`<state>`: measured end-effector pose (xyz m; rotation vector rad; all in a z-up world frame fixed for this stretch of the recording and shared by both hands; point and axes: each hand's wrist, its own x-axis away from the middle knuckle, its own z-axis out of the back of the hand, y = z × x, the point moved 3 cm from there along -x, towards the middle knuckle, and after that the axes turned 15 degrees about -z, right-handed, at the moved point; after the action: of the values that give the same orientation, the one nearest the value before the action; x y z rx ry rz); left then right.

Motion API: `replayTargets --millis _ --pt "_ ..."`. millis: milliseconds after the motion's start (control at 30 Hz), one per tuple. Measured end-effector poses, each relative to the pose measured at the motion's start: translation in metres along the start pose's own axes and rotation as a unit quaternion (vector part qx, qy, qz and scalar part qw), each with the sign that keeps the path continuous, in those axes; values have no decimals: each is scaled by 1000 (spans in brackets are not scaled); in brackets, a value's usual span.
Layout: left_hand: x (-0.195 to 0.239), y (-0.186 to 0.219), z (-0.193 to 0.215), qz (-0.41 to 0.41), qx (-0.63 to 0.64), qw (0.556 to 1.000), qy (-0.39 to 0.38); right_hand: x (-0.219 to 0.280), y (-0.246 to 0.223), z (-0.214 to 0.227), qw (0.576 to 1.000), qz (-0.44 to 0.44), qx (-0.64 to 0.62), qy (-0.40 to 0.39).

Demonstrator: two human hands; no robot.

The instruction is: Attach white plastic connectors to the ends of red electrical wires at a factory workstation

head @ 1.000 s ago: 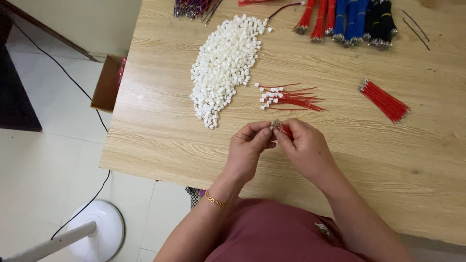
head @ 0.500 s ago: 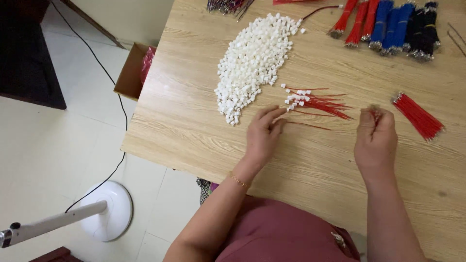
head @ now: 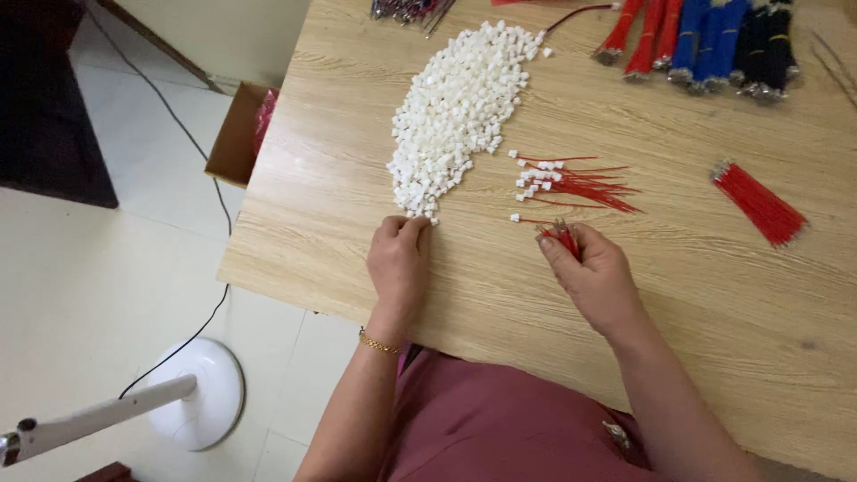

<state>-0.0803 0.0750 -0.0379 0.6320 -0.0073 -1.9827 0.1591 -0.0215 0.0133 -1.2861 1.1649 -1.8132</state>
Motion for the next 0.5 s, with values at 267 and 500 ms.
replayTargets --millis 267,500 --pt "10 2 2 -79 -29 996 40 2 -4 1 997 -46 -57 -31" --pt "-6 58 37 95 441 891 -43 4 -3 1 996 -40 -60 -56"
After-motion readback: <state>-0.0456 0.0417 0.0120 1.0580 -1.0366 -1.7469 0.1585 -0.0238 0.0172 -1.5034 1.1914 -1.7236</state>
